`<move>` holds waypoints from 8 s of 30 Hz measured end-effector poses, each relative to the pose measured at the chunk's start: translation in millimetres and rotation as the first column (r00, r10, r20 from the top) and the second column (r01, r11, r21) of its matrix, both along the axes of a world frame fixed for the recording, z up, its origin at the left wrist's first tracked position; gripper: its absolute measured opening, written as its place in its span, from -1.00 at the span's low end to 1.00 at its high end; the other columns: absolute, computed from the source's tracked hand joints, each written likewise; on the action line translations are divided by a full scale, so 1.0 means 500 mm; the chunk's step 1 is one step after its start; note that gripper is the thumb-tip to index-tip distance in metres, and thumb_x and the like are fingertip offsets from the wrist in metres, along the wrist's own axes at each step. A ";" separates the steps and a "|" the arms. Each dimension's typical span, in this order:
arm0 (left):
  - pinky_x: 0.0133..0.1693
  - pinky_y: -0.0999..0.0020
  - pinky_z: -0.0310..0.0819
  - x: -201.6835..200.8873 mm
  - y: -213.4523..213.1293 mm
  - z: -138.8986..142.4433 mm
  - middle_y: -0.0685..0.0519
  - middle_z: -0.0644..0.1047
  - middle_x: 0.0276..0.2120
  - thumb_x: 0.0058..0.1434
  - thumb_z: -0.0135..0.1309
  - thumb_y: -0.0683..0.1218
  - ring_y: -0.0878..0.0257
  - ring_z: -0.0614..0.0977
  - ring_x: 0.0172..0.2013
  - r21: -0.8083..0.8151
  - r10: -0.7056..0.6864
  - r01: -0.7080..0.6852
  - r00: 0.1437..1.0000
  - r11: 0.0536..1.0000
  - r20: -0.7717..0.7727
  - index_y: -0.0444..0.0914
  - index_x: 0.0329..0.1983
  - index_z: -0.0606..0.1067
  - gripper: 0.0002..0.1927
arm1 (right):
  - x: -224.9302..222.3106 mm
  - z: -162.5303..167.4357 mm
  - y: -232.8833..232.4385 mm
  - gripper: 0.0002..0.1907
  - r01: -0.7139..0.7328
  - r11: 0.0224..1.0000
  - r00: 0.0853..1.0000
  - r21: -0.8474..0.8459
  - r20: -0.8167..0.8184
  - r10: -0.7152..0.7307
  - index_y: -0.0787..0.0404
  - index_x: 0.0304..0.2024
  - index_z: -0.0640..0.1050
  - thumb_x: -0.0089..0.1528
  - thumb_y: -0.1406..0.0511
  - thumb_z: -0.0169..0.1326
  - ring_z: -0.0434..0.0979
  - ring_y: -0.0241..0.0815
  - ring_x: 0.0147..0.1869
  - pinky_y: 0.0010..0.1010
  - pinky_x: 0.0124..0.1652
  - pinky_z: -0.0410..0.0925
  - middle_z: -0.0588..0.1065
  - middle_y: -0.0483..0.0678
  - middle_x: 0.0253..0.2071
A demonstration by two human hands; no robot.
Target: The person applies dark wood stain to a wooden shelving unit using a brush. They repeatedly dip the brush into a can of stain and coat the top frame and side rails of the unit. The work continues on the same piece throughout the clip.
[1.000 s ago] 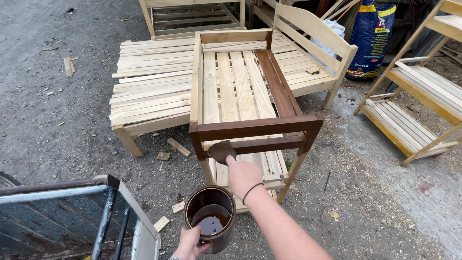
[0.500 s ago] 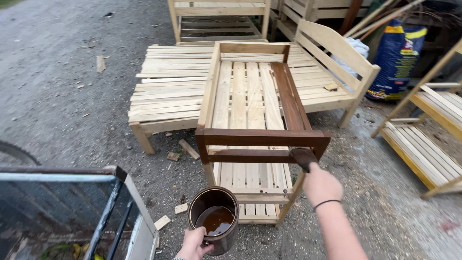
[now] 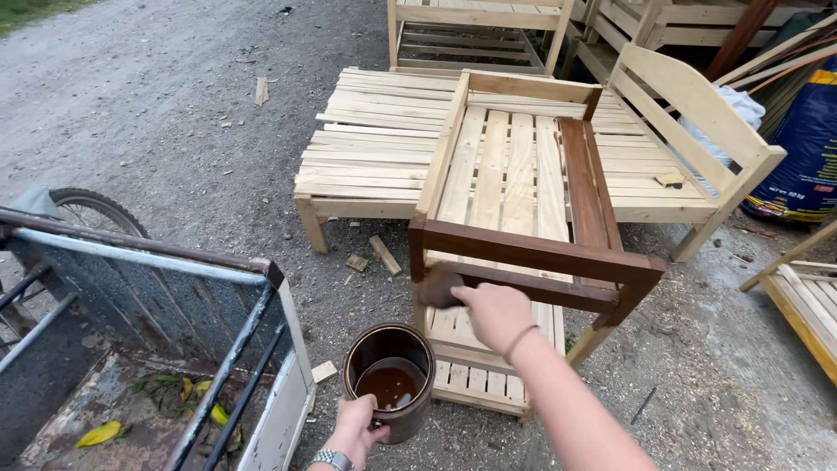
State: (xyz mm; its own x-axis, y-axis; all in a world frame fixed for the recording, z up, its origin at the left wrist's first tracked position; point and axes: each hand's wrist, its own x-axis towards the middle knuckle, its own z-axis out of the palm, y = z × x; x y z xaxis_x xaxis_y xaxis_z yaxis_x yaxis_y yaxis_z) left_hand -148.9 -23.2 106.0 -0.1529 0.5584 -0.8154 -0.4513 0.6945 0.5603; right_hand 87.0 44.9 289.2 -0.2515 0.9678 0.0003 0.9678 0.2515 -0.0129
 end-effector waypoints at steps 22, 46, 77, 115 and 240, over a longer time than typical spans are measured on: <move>0.12 -0.31 0.52 -0.078 0.029 -0.033 -0.16 0.19 0.35 0.21 -0.08 -0.28 -0.11 0.33 0.30 -0.021 -0.185 0.185 0.983 0.982 -0.007 -0.06 0.47 -0.03 -0.22 | -0.011 -0.102 -0.004 -0.54 0.565 0.822 0.670 -0.071 -0.542 -0.508 -0.04 0.26 0.41 0.29 0.19 0.03 0.64 0.17 -0.23 -0.05 -0.20 0.46 0.61 0.16 -0.30; 0.12 -0.36 0.47 -0.070 0.034 -0.012 -0.15 0.21 0.35 0.23 -0.07 -0.27 -0.11 0.33 0.29 0.037 -0.280 0.280 0.960 0.959 -0.013 -0.10 0.46 -0.02 -0.25 | -0.026 -0.134 -0.068 -0.57 0.587 0.804 0.648 0.099 -0.653 -0.392 -0.01 0.21 0.46 0.26 0.25 0.04 0.62 0.17 -0.11 -0.06 -0.11 0.45 0.60 0.17 -0.15; 0.24 -0.28 0.45 0.012 0.021 -0.039 -0.23 0.12 0.42 0.26 -0.10 -0.31 -0.13 0.27 0.39 -0.071 -0.167 0.167 0.986 0.983 0.006 -0.13 0.52 -0.10 -0.20 | -0.064 -0.107 -0.002 -0.58 0.330 0.944 0.810 0.018 -0.519 -0.273 0.01 0.22 0.40 0.29 0.29 -0.04 0.59 0.22 -0.15 0.02 -0.15 0.43 0.58 0.15 -0.19; 0.16 -0.35 0.43 -0.013 -0.005 -0.058 -0.15 0.29 0.32 0.21 -0.07 -0.27 -0.11 0.38 0.29 -0.052 -0.119 0.119 0.993 0.992 -0.007 -0.03 0.44 0.06 -0.26 | -0.084 -0.105 0.026 -0.39 0.255 0.967 0.938 0.015 -0.246 -0.243 0.03 0.34 0.36 0.20 0.39 -0.05 0.60 0.13 -0.13 -0.08 -0.15 0.47 0.50 0.16 -0.16; 0.02 -0.41 0.53 -0.131 -0.020 -0.008 -0.20 0.31 0.27 0.18 0.02 -0.23 -0.25 0.48 0.16 -0.014 -0.250 0.250 0.967 0.968 -0.052 -0.19 0.36 0.13 -0.34 | -0.148 -0.258 -0.035 -0.65 0.611 0.769 0.459 -0.189 -0.706 -0.538 0.27 -0.14 0.60 0.31 0.13 -0.01 0.60 0.24 -0.12 -0.01 -0.11 0.43 0.59 0.27 -0.27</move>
